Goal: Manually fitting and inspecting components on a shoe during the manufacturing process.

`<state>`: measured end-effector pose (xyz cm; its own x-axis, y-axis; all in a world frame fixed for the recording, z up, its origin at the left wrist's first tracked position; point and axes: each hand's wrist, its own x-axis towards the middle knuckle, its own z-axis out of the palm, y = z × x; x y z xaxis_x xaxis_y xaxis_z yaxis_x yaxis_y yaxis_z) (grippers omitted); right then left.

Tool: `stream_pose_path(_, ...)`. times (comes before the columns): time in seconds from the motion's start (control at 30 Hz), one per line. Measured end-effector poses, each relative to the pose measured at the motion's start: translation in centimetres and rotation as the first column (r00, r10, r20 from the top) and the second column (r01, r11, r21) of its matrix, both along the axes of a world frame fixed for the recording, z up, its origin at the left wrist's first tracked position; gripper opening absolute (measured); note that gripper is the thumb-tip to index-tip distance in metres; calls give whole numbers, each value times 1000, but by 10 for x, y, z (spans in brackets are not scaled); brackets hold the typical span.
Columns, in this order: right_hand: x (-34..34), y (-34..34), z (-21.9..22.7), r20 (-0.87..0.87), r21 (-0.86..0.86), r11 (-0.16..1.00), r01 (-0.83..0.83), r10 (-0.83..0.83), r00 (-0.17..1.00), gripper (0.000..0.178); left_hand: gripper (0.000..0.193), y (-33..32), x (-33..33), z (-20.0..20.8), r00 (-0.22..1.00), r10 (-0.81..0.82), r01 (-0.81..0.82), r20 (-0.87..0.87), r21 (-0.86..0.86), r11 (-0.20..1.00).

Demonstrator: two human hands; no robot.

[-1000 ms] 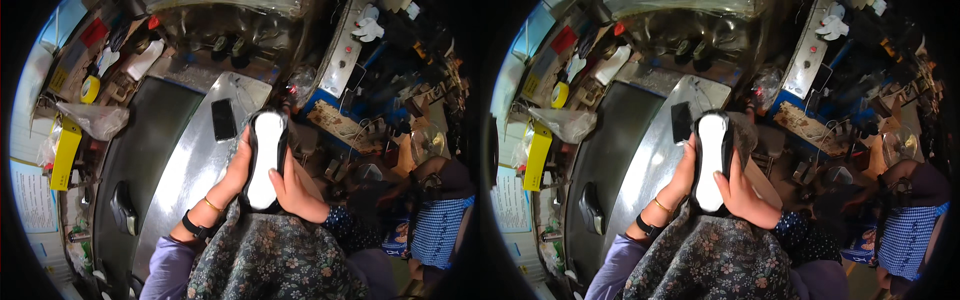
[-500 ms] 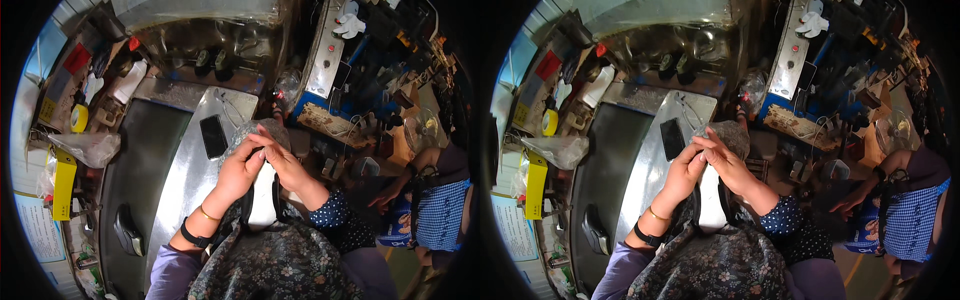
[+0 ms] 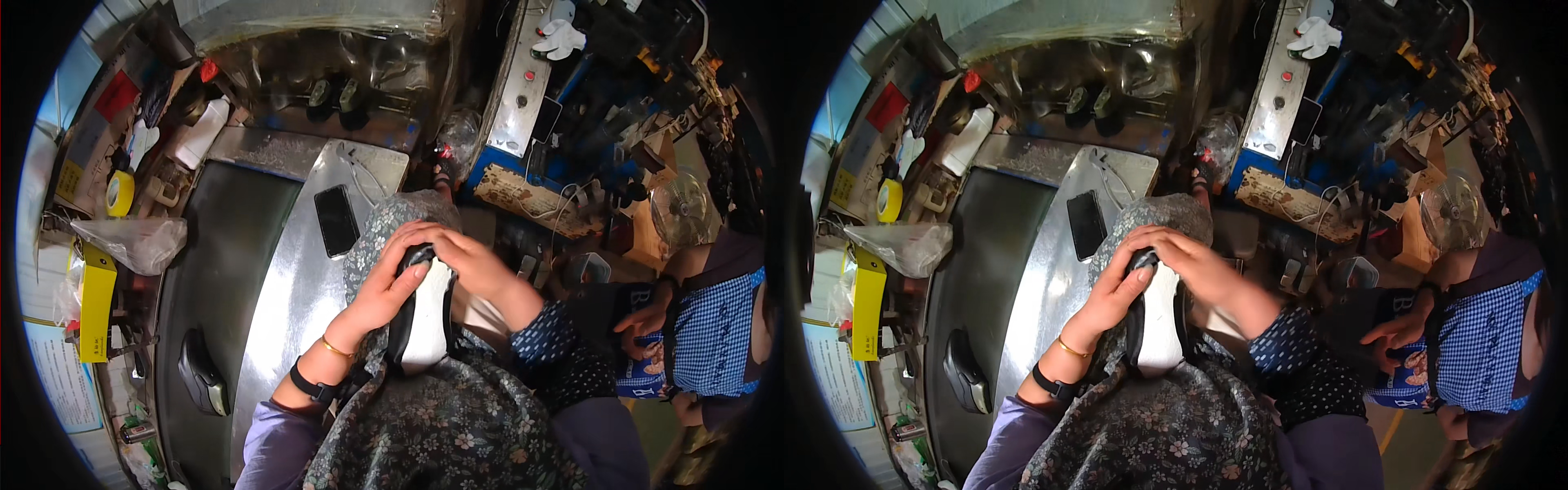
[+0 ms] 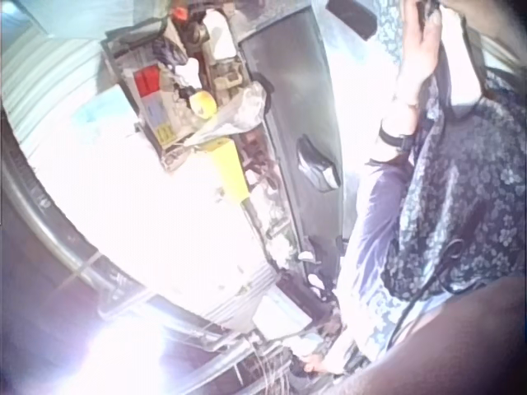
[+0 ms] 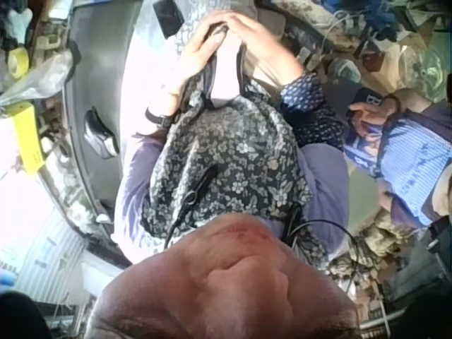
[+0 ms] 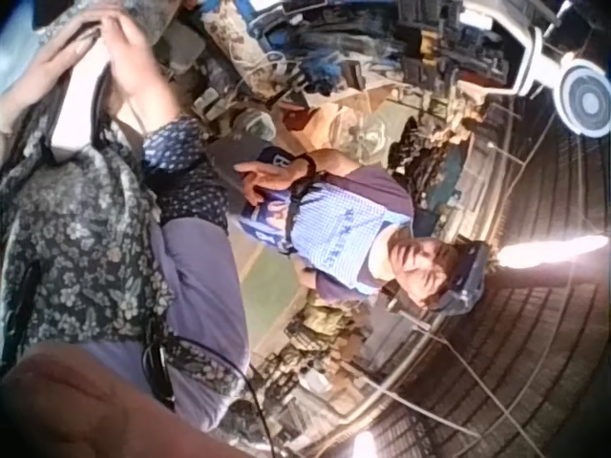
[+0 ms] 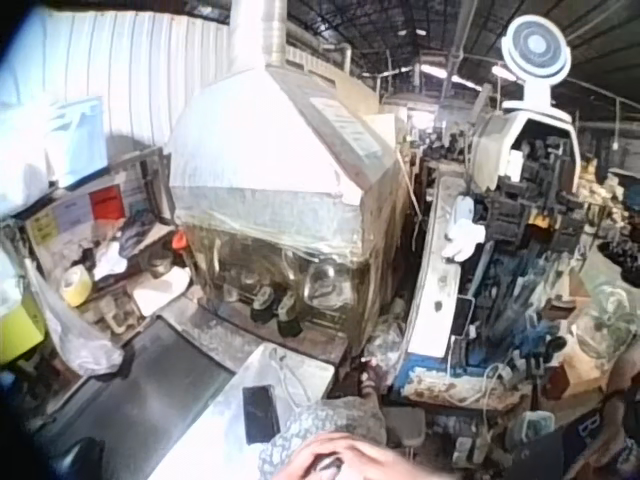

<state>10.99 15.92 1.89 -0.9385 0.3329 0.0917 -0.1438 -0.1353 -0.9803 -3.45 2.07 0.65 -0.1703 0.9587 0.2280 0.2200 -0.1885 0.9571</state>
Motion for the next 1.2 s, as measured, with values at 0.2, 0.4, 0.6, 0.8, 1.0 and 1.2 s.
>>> stream_pose_path(0.2,10,-8,1,88,240,969,64,-88,992,41,79,3,-3,-4,1000,-24,25,19,-20,999)
stream_pose_path(0.4,20,-10,-17,-131,-24,998,-65,61,990,50,95,5,-3,-8,998,-55,55,0,-25,998)
stream_pose_path(0.6,26,-8,-5,-94,-116,990,83,-95,991,55,93,8,29,21,983,120,-132,-141,-78,988)
stream_pose_path(0.8,112,32,-12,126,-275,960,54,-19,992,64,71,-4,86,45,879,-435,458,-195,97,883)
stream_pose_path(1.0,195,-12,-61,364,-700,522,487,-326,873,66,31,-35,8,-13,969,88,-95,-229,-19,995)
stream_pose_path(1.2,139,-9,-86,129,-432,681,592,-603,787,61,25,-81,-110,-101,625,703,-767,-339,-99,634)
